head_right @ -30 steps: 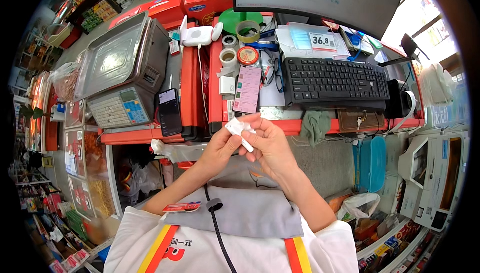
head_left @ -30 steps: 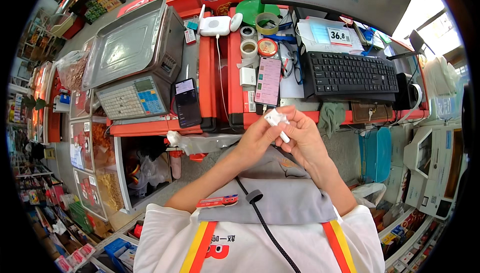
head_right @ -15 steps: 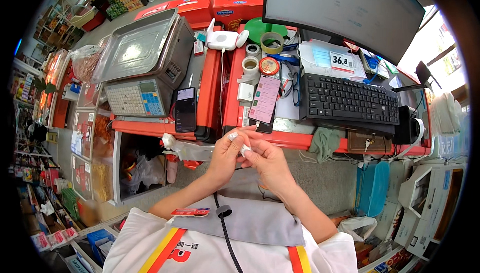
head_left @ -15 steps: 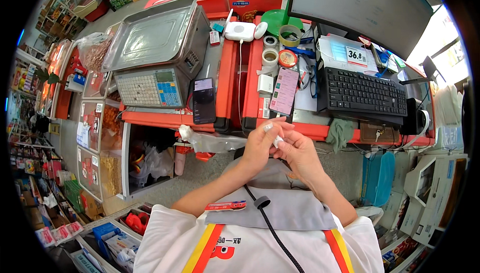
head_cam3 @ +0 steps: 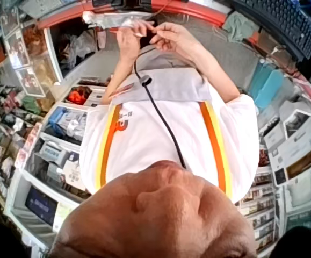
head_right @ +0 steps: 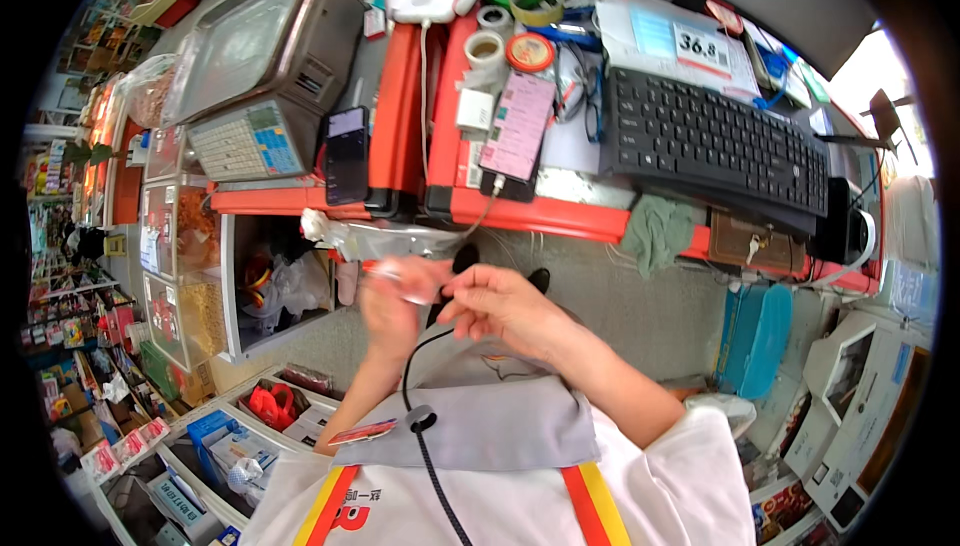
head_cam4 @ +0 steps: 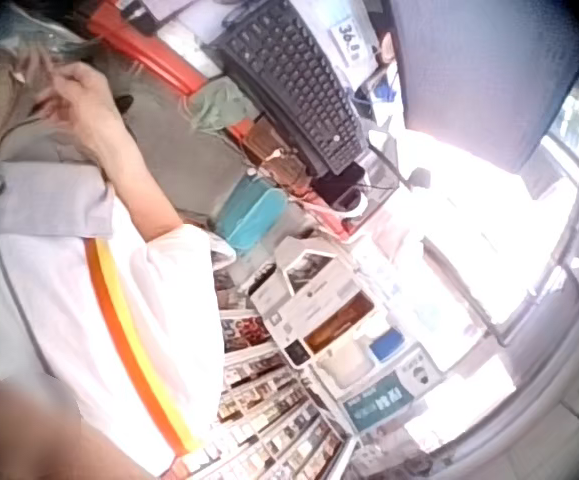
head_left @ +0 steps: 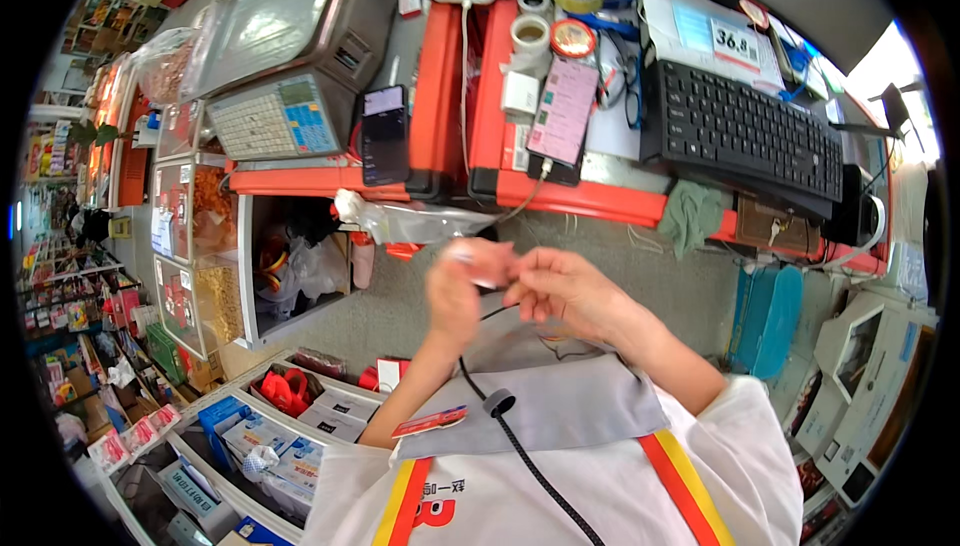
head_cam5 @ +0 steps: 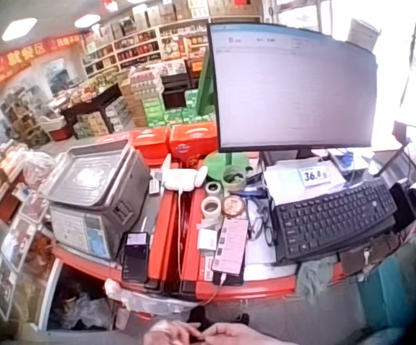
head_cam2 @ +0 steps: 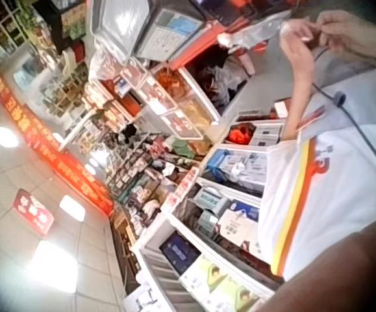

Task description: The person wipes the glass lid and metal frame of a refrigerated display case using a cloth. They then move to the checkout counter and wipe the red countertop and the area around the computer keyboard. Finally, they return to the display case to wipe the glass again.

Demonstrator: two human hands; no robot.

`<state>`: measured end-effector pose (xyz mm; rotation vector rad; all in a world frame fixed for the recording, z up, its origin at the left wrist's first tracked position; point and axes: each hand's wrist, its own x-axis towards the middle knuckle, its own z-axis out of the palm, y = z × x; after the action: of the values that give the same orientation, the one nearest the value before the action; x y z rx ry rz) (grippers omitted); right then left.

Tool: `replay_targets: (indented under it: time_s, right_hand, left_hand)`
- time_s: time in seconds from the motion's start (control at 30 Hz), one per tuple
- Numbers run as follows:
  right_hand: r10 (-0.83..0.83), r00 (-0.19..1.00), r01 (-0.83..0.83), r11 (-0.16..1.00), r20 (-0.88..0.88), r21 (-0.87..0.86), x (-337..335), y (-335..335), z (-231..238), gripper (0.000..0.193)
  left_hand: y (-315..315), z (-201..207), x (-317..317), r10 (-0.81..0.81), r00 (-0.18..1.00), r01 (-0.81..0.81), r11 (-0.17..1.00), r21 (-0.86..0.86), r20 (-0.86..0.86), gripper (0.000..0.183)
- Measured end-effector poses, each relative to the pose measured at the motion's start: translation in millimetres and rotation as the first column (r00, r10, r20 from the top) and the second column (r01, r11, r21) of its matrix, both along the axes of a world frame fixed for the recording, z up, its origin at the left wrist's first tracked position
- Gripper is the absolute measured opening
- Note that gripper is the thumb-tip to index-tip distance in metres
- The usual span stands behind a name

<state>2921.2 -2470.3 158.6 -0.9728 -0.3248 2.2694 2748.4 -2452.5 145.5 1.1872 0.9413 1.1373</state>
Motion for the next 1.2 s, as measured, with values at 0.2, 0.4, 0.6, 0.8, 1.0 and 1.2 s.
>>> replay_targets:
  time_s: [0.2, 0.4, 0.6, 0.8, 1.0, 1.2]
  right_hand:
    - [-0.621, -0.214, -0.525, 0.724, 0.754, 0.448, 96.1, -29.9, -38.8, 0.023]
    - [-0.442, -0.54, -0.356, 0.891, 0.716, 0.281, 146.9, -40.4, -104.5, 0.042]
    - [-0.493, -0.543, -0.467, 0.85, 0.679, 0.243, 76.8, -16.1, -118.7, 0.042]
    - [-0.481, -0.408, -0.476, 0.837, 0.776, 0.269, 38.8, -14.3, -102.4, 0.038]
    - [-0.528, 0.504, 0.287, 0.849, 0.684, 0.443, -58.3, -46.7, -55.1, 0.031]
    - [-0.318, 0.805, 0.092, 0.901, 0.502, 0.424, -185.4, -12.0, -26.7, 0.037]
  left_hand:
    - [-18.4, 3.8, -64.1, 0.385, 0.914, -0.32, 0.876, -0.36, 0.124, 0.051]
    - [-16.1, -1.2, -68.5, 0.297, 0.928, -0.181, 0.888, -0.423, 0.226, 0.039]
    - [-6.2, 16.0, -95.9, 0.159, 0.959, -0.047, 0.904, -0.424, 0.233, 0.011]
    - [-16.3, 10.6, -166.6, 0.158, 0.956, -0.036, 0.9, -0.434, 0.248, 0.007]
    - [-33.8, 3.1, -251.5, 0.244, 0.942, -0.114, 0.879, -0.463, 0.231, 0.005]
    - [-49.6, 3.4, -322.5, 0.309, 0.919, -0.18, 0.881, -0.437, 0.246, 0.004]
